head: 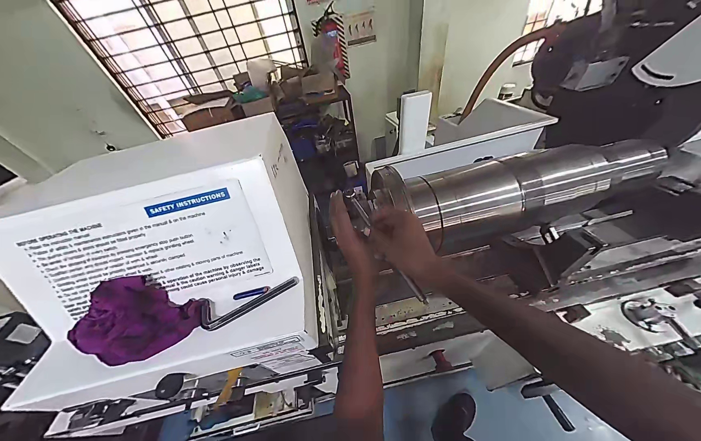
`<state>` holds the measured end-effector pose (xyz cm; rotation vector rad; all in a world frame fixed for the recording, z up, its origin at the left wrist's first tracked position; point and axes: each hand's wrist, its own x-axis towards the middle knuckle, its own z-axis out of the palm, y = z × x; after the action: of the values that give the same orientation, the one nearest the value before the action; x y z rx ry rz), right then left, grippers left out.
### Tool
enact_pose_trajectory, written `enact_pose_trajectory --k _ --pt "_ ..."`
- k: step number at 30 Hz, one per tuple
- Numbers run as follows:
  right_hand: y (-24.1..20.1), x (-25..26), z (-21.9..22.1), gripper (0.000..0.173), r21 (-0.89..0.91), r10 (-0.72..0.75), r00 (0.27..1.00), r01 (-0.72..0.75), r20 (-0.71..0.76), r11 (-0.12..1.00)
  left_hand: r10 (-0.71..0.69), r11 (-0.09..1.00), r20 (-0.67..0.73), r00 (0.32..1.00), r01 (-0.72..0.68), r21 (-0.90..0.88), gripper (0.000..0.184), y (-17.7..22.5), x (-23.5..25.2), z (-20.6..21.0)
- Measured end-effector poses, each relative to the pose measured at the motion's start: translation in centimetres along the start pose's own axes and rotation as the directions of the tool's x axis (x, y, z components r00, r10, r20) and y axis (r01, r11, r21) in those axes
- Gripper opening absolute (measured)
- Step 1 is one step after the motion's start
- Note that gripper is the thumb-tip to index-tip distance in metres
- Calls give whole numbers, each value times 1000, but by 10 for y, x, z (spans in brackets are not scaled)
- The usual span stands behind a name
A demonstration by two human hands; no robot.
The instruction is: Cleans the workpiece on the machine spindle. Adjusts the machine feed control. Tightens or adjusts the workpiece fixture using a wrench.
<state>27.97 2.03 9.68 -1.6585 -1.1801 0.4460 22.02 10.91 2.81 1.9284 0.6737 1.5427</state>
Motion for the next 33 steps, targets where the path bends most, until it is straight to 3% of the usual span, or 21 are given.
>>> enact_pose_trajectory --k 4,6,9,11,13,14,16,17,18,19,20,21,23,30,33 --pt "4 -22 2 38 -196 -198 980 193 -7 961 116 993 -110 987 -112 40 67 -23 22 22" --pt "15 -33 1 35 -239 -317 948 311 16 920 155 987 -192 969 -146 62 62 -28 33 34" --pt "35 -44 -8 56 -215 -539 809 584 236 782 196 980 -380 904 -199 31 61 -28 42 51" --pt "44 -42 -23 65 -167 -669 570 806 477 568 171 982 -372 912 -187 -6 58 -27 44 52" --pt "53 -32 -34 61 -66 -749 202 976 631 208 181 982 -322 929 -186 16 52 -30 40 48" --pt "54 -25 -39 56 10 -744 34 998 667 55 229 973 -297 927 -222 59 52 -38 36 47" --pt "46 -12 -43 47 153 -702 -187 982 687 -112 389 920 -341 856 -376 108 49 -59 33 52" --pt "41 -7 -42 45 221 -696 -264 963 667 -154 24 1000 -292 956 -21 15 43 -12 29 48" --pt "36 -3 -37 46 293 -708 -327 940 625 -175 -368 929 -231 901 342 -143 40 36 41 43" --pt "32 -1 -30 46 372 -721 -376 912 581 -176 -80 996 -343 936 66 -53 44 5 39 50" --pt "30 0 -22 46 432 -730 -414 884 544 -179 106 994 -365 925 -110 8 51 -18 41 51" --pt "30 1 -15 46 454 -741 -442 867 505 -208 197 980 -353 915 -198 34 56 -30 43 49" --pt "32 4 -5 44 463 -767 -472 847 434 -260 224 974 -334 916 -226 34 58 -34 45 46" --pt "17 6 -4 29 615 -533 -639 746 554 -255 178 982 -323 929 -190 -6 52 -32 47 47" --pt "15 11 -5 31 675 -507 -695 688 509 -266 165 984 -336 927 -176 -3 52 -32 47 48"
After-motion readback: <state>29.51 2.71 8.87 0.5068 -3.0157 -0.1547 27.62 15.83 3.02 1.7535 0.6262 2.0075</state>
